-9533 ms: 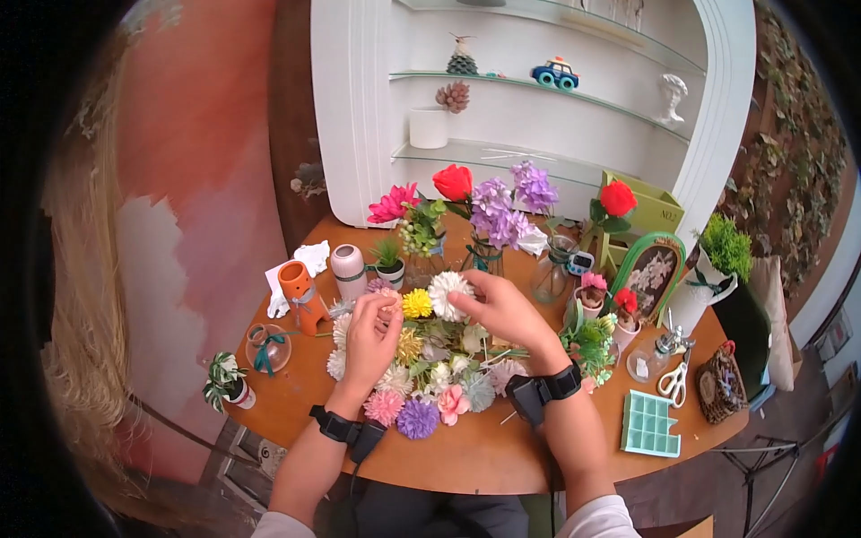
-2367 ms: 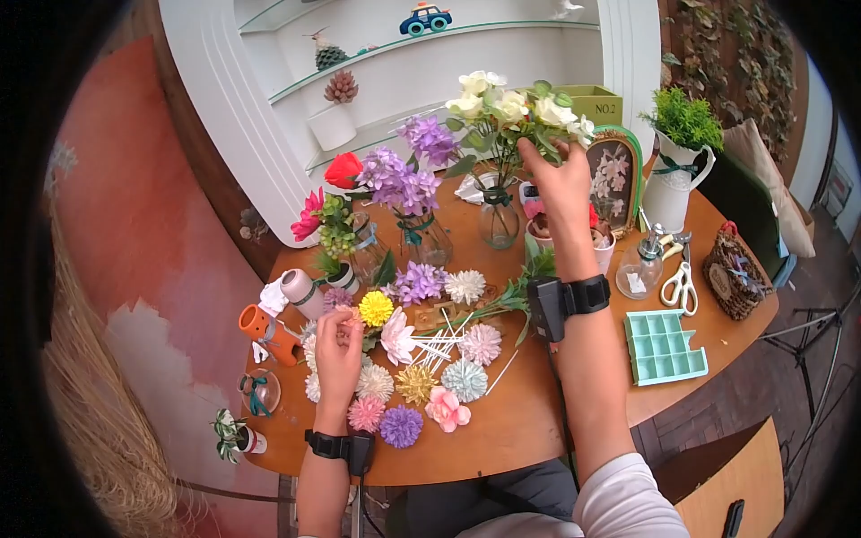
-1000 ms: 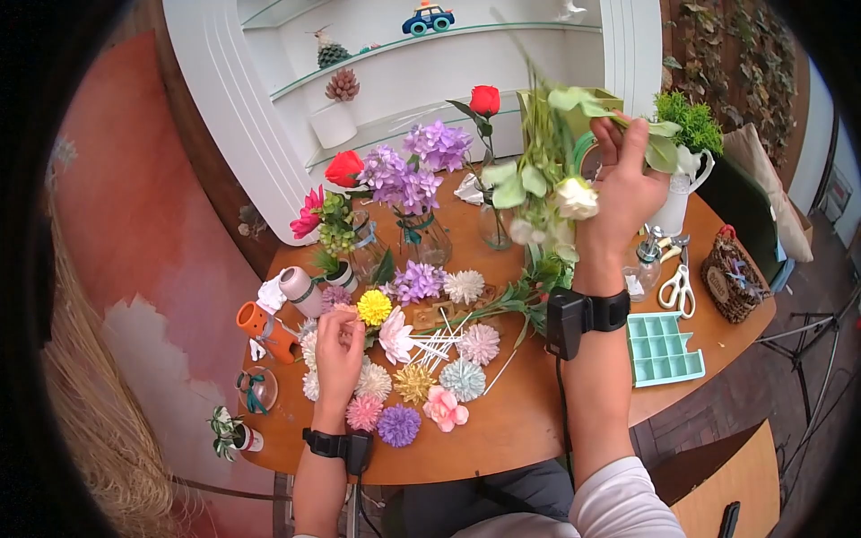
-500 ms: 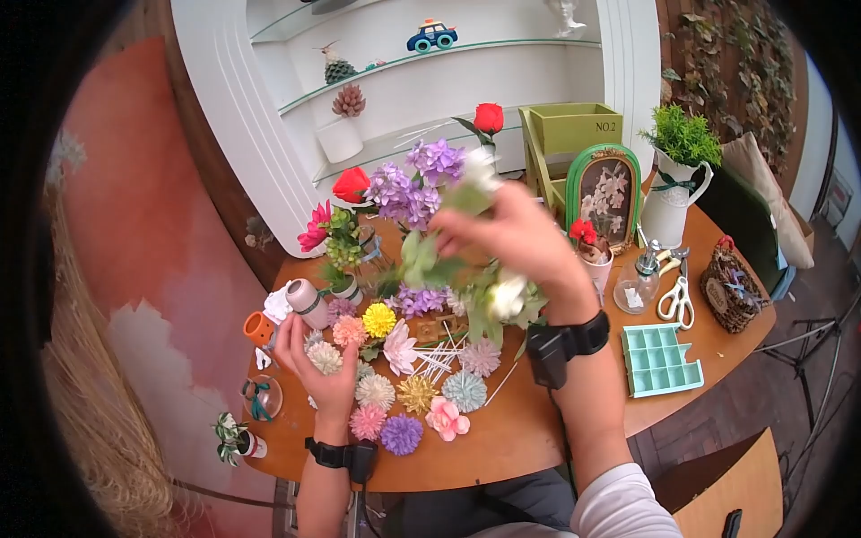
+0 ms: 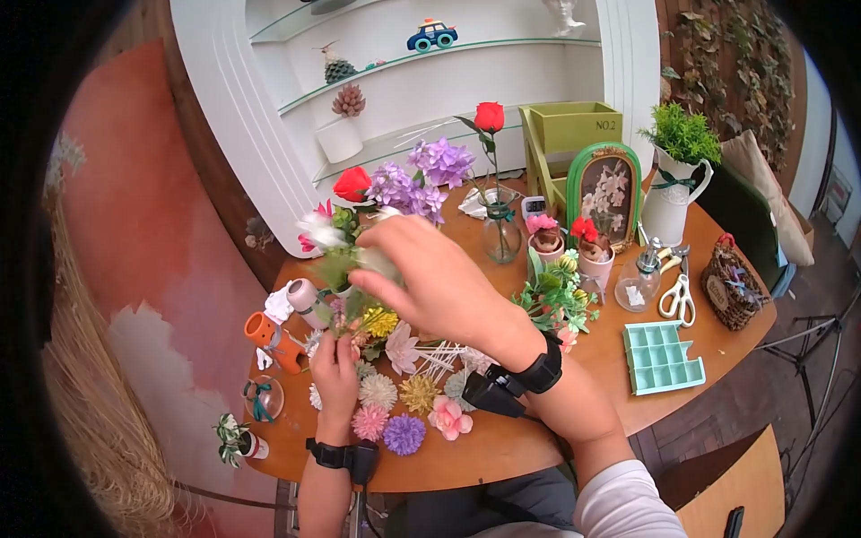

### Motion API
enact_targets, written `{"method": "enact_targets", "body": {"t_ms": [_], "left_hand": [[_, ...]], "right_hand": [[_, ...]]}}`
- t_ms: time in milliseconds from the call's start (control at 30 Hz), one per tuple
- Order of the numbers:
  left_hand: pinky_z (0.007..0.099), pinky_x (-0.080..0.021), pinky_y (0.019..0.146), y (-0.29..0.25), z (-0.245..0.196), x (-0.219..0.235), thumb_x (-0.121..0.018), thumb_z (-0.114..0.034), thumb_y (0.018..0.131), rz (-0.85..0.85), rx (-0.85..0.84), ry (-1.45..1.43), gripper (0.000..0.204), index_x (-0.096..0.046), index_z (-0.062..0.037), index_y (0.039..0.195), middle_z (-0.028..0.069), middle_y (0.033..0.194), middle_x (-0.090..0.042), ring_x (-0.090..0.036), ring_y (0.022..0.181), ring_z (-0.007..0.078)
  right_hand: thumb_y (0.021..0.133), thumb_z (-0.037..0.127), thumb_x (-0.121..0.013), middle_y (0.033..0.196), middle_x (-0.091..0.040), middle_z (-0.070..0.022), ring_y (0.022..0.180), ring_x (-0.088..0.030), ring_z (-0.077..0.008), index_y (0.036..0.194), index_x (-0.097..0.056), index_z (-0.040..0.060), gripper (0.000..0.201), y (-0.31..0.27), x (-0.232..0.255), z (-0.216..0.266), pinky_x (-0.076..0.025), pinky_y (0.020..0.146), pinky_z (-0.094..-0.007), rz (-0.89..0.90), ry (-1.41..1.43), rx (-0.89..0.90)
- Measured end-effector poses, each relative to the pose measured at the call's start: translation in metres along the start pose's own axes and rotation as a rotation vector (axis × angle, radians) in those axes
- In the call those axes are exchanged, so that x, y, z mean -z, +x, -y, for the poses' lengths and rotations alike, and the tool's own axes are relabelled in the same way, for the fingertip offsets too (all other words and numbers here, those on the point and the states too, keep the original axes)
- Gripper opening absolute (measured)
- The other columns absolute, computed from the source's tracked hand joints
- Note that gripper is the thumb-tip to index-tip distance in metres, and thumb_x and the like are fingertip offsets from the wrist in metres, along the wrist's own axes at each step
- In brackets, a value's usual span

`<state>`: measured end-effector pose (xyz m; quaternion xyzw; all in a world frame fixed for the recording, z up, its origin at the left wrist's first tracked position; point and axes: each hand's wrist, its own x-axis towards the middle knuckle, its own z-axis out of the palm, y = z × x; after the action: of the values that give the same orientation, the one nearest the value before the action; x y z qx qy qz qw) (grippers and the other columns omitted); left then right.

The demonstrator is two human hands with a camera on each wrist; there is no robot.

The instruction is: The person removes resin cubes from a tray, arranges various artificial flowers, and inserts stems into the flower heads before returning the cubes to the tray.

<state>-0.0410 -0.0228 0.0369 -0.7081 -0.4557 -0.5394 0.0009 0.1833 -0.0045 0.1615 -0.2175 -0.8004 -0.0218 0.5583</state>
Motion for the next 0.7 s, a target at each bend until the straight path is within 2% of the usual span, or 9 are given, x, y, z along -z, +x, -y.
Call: {"method": "enact_targets", "body": {"t_ms": [67, 100, 133, 200, 267, 533, 600, 667, 700], "left_hand": [[0.0321, -0.044, 0.054, -0.002, 0.009, 0.001, -0.057, -0.007, 0.097, -0.030, 0.226, -0.113, 0.013, -0.059, 0.0027, 0.089, 0.0143, 0.070, -0.060, -0.059, 0.060, 0.0229], [0.0288, -0.041, 0.053, -0.001, 0.007, 0.002, -0.053, -0.011, 0.101, -0.049, 0.244, -0.178, 0.019, -0.058, 0.0018, 0.087, 0.0070, 0.064, -0.056, -0.053, 0.058, 0.0128], [0.0288, -0.041, 0.053, -0.002, 0.007, 0.001, -0.053, -0.011, 0.101, -0.055, 0.247, -0.173, 0.019, -0.058, 0.0018, 0.087, 0.0070, 0.064, -0.056, -0.053, 0.058, 0.0128], [0.0255, -0.037, 0.053, -0.003, 0.012, -0.002, -0.052, -0.012, 0.102, -0.110, 0.298, -0.435, 0.022, -0.057, 0.0003, 0.085, 0.0009, 0.063, -0.052, -0.046, 0.057, 0.0080], [0.0233, -0.039, 0.054, -0.004, 0.015, -0.003, -0.050, -0.013, 0.104, -0.097, 0.318, -0.414, 0.022, -0.056, -0.0005, 0.086, -0.0003, 0.065, -0.051, -0.046, 0.058, 0.0060], [0.0185, -0.039, 0.058, -0.001, 0.007, -0.002, -0.049, -0.015, 0.105, -0.131, 0.281, -0.216, 0.020, -0.050, -0.0046, 0.087, -0.0031, 0.072, -0.054, -0.048, 0.066, 0.0020], [0.0204, -0.032, 0.051, -0.003, 0.010, -0.006, -0.051, -0.014, 0.104, -0.180, 0.274, -0.434, 0.022, -0.051, -0.0020, 0.085, -0.0044, 0.065, -0.050, -0.041, 0.058, 0.0020], [0.0198, -0.034, 0.052, -0.005, 0.004, -0.004, -0.050, -0.013, 0.104, -0.166, 0.283, -0.425, 0.021, -0.051, -0.0019, 0.087, -0.0038, 0.066, -0.051, -0.043, 0.059, 0.0020], [0.0192, -0.035, 0.053, -0.006, 0.002, -0.003, -0.050, -0.012, 0.104, -0.152, 0.290, -0.417, 0.020, -0.051, -0.0018, 0.088, -0.0032, 0.067, -0.052, -0.045, 0.061, 0.0021]], "right_hand": [[0.087, 0.019, -0.071, 0.100, -0.061, -0.0169, 0.097, -0.058, -0.0354, 0.104, -0.060, -0.0010, 0.029, 0.001, 0.000, 0.002, -0.047, 0.085, -0.0416, -0.043, 0.010, -0.040], [0.086, 0.019, -0.072, 0.097, -0.061, -0.0159, 0.094, -0.058, -0.0340, 0.101, -0.060, -0.0001, 0.027, 0.003, 0.001, 0.004, -0.047, 0.083, -0.0407, -0.137, -0.103, 0.024], [0.085, 0.018, -0.073, 0.094, -0.061, -0.0148, 0.091, -0.058, -0.0327, 0.098, -0.061, 0.0007, 0.026, 0.004, 0.000, 0.005, -0.047, 0.081, -0.0398, -0.231, -0.215, 0.089], [0.084, 0.021, -0.074, 0.085, -0.060, -0.0114, 0.084, -0.057, -0.0294, 0.087, -0.062, 0.0034, 0.021, -0.001, -0.004, 0.007, -0.047, 0.075, -0.0389, -0.172, -0.196, 0.064], [0.082, 0.022, -0.076, 0.077, -0.058, -0.0082, 0.077, -0.056, -0.0268, 0.078, -0.060, 0.0053, 0.024, -0.008, -0.009, 0.011, -0.046, 0.067, -0.0380, 0.197, -0.165, 0.080], [0.082, 0.019, -0.074, 0.076, -0.053, -0.0063, 0.073, -0.053, -0.0240, 0.076, -0.059, 0.0055, 0.021, -0.017, -0.043, 0.036, -0.044, 0.065, -0.0354, 0.160, 0.015, 0.320], [0.085, 0.021, -0.072, 0.079, -0.058, -0.0094, 0.076, -0.057, -0.0267, 0.081, -0.062, 0.0025, 0.021, -0.023, -0.044, 0.041, -0.047, 0.066, -0.0369, 0.233, 0.030, 0.309], [0.088, 0.026, -0.069, 0.078, -0.062, -0.0124, 0.072, -0.063, -0.0310, 0.081, -0.064, 0.0002, 0.028, -0.032, -0.049, 0.036, -0.049, 0.059, -0.0400, 0.462, 0.032, 0.131], [0.088, 0.026, -0.069, 0.078, -0.062, -0.0124, 0.072, -0.063, -0.0310, 0.081, -0.064, 0.0002, 0.028, -0.034, -0.049, 0.032, -0.049, 0.059, -0.0400, 0.460, 0.031, 0.130]]}}
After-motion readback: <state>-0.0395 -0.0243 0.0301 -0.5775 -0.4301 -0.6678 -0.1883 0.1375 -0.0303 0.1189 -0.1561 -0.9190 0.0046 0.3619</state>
